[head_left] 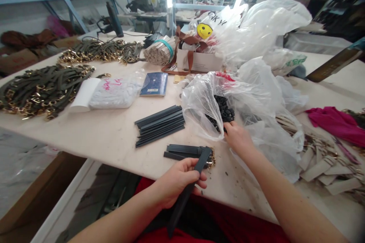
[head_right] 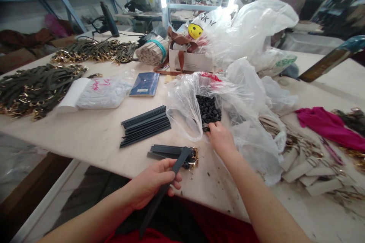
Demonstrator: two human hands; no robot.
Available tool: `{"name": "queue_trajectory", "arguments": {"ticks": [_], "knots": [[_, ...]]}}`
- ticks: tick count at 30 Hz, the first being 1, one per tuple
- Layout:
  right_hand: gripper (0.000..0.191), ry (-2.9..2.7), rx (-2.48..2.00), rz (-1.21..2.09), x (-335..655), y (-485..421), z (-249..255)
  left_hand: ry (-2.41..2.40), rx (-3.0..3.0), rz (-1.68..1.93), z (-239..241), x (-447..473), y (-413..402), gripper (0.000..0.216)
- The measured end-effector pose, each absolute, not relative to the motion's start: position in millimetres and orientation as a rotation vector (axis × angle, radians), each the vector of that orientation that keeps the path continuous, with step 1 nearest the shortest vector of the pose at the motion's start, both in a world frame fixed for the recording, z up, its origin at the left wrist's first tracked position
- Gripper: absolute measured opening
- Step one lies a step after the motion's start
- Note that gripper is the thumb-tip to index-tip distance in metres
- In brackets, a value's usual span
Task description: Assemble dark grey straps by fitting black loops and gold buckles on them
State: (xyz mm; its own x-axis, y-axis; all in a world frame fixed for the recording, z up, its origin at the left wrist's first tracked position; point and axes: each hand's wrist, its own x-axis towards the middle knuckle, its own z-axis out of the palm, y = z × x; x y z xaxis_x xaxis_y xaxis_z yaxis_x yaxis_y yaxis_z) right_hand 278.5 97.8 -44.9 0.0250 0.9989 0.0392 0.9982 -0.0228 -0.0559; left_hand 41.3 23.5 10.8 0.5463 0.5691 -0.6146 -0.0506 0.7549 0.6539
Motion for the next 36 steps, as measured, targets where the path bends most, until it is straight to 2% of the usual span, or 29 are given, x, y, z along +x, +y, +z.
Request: {"name": "queue_trajectory", "arguments": {"ticks": [3,6,14,23,26,28,30,36], "knots": [[0.019,-2.148,-2.206,0.029,283.2,98.4,-45.9,0.916,0.727,0.418,5.1,39.2,20.8,0.028],[0.023,-2.151,-2.204,0.063,288.1,100.0,-47.5,0.919,0.873,0.442,1.9,37.0,17.8,0.038],[0.016,-2.061,-2.169,0.124,290.6,95.1,-50.6,0.752,0.549,0.322,6.4,28.5,13.8,0.049],[0.025,-1.697,-1.978,0.245,289.8,75.4,-33.2,0.791,0.564,0.348,9.6,27.8,9.6,0.035],[0.027,-1.587,-1.836,0.489,268.3,46.3,-22.2,0.835,0.752,0.38,10.1,32.7,7.3,0.034],[0.029,-1.347,-1.609,0.853,248.4,26.6,-15.7,0.855,0.906,0.381,11.9,36.3,7.5,0.032],[0.029,-1.155,-1.472,1.05,230.1,11.6,-11.1,0.865,1.064,0.375,14.2,39.4,9.1,0.029],[0.027,-0.785,-1.255,1.32,206.8,-2.4,-14.4,0.925,1.216,0.416,13.5,42.9,14.2,0.026]]}}
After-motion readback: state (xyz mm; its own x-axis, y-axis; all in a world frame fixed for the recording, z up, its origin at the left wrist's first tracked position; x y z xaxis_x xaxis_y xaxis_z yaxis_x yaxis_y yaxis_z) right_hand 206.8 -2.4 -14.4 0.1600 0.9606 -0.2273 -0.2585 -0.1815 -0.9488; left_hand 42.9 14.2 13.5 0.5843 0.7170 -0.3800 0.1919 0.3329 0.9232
